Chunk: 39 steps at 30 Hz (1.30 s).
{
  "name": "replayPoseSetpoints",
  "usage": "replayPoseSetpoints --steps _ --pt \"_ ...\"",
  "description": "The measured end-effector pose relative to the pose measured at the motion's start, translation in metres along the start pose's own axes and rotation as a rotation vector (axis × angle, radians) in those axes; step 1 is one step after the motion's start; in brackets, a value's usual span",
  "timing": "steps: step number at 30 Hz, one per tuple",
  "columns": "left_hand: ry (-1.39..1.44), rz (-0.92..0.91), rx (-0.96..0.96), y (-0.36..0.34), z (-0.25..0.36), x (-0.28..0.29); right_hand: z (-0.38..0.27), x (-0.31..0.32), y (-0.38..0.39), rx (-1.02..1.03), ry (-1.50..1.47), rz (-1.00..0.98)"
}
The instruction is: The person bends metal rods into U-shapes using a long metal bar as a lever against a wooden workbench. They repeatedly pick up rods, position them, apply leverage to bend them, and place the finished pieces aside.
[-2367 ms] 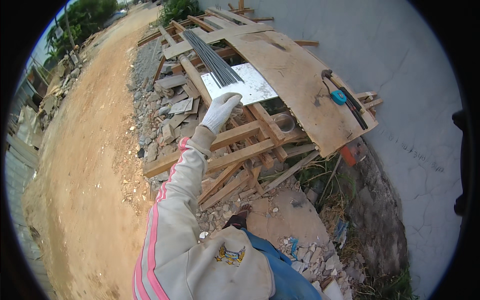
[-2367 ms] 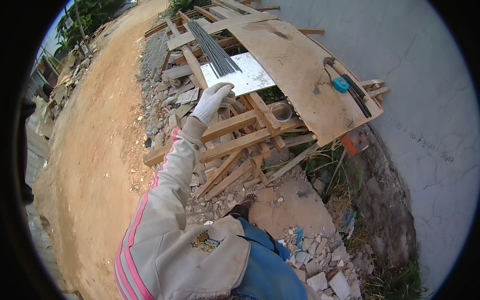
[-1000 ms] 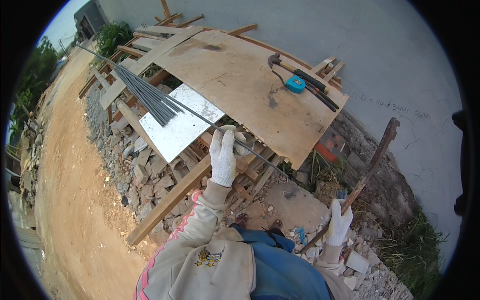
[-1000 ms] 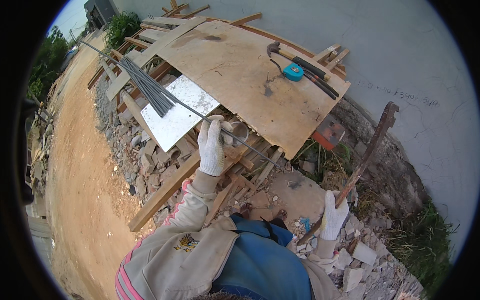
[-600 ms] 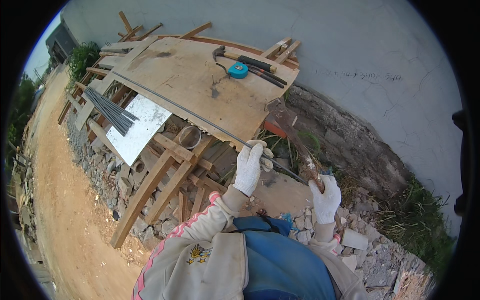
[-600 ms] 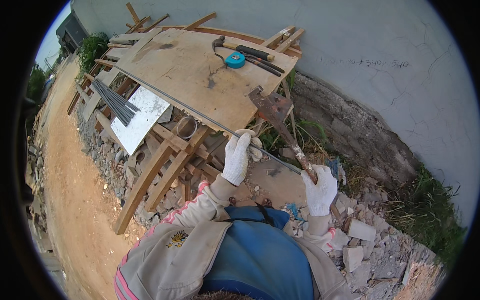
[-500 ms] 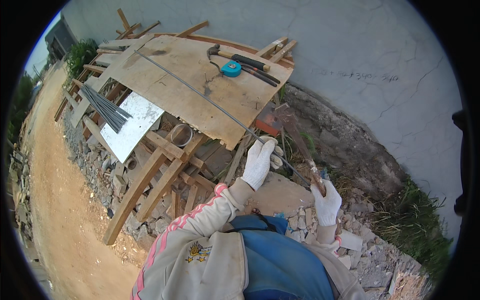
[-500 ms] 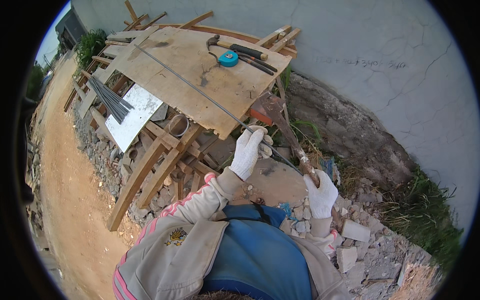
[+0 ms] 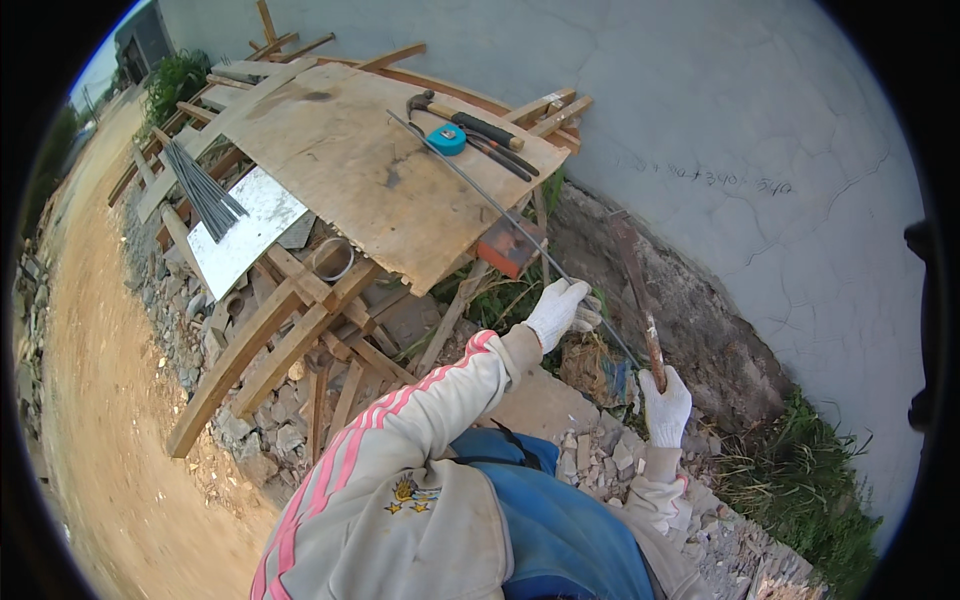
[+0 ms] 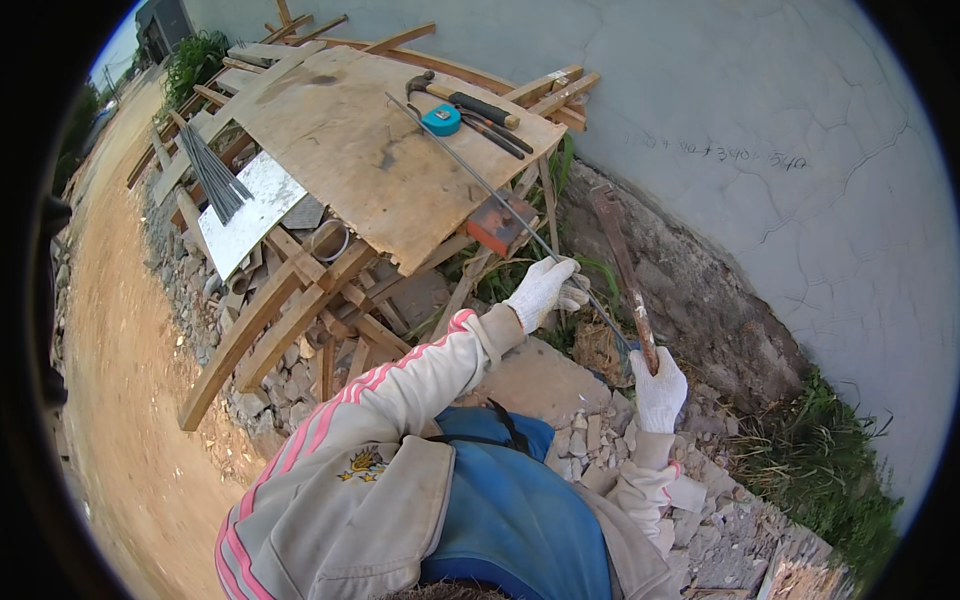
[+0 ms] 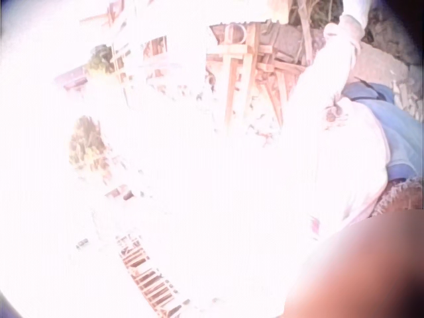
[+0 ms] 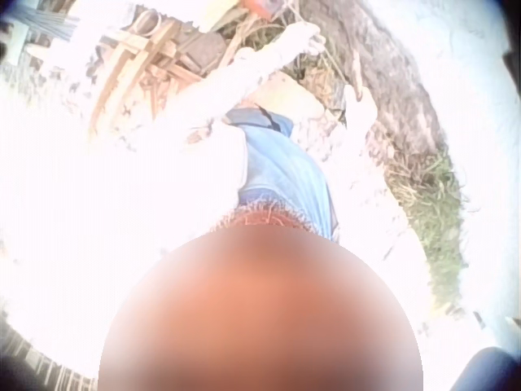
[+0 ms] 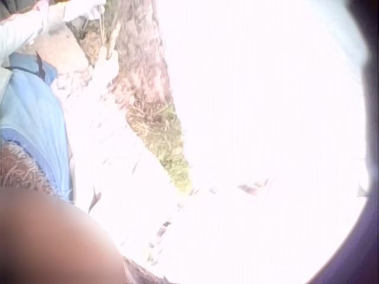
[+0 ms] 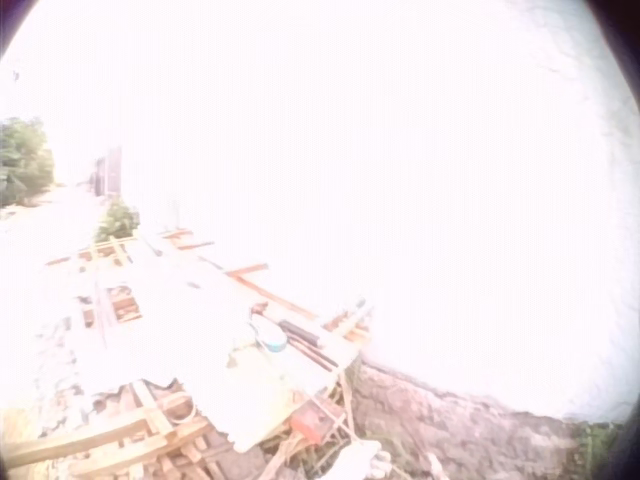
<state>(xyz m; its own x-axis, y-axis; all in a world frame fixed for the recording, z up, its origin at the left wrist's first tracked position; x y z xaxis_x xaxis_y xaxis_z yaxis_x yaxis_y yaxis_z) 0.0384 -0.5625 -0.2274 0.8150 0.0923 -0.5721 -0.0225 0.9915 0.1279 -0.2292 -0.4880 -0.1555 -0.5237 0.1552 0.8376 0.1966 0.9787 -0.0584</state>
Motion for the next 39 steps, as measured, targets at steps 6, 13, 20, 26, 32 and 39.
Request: replayPoseSetpoints --steps 6,13,20,26,32,39 --pt "-0.18 -0.034 0.073 0.006 -0.003 0.004 0.022 -0.014 -0.01 -0.037 -0.07 -0.092" --pt "-0.764 0.031 -0.369 0.028 0.109 0.046 0.022 -0.011 -0.013 -0.047 -0.047 -0.107" --pt "-1.487 0.51 -0.754 -0.036 0.232 0.156 0.012 -0.001 -0.008 -0.028 -0.037 -0.114" --pt "-1.75 0.457 -0.713 -0.081 0.218 0.194 0.028 0.003 -0.011 -0.068 0.014 -0.132" --pt "-1.823 0.459 -0.736 -0.08 0.215 0.191 0.023 0.002 -0.013 -0.049 -0.019 -0.109" --pt "-1.859 0.448 -0.667 -0.077 0.228 0.187 0.025 -0.006 -0.008 -0.176 0.066 -0.105"
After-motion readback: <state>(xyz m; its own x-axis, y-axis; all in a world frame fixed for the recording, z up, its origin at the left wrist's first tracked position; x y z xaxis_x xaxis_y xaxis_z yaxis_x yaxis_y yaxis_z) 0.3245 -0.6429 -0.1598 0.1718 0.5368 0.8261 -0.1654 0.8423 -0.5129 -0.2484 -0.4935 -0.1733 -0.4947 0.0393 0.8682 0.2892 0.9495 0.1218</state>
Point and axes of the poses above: each hand's wrist, its own y-axis away from the middle knuckle, its own x-axis out of the back of the hand, z = x × y, the point moved 7 cm from there along -y, towards the middle knuckle, and after that the axes turned 9 degrees about -x, right-handed, at the moved point
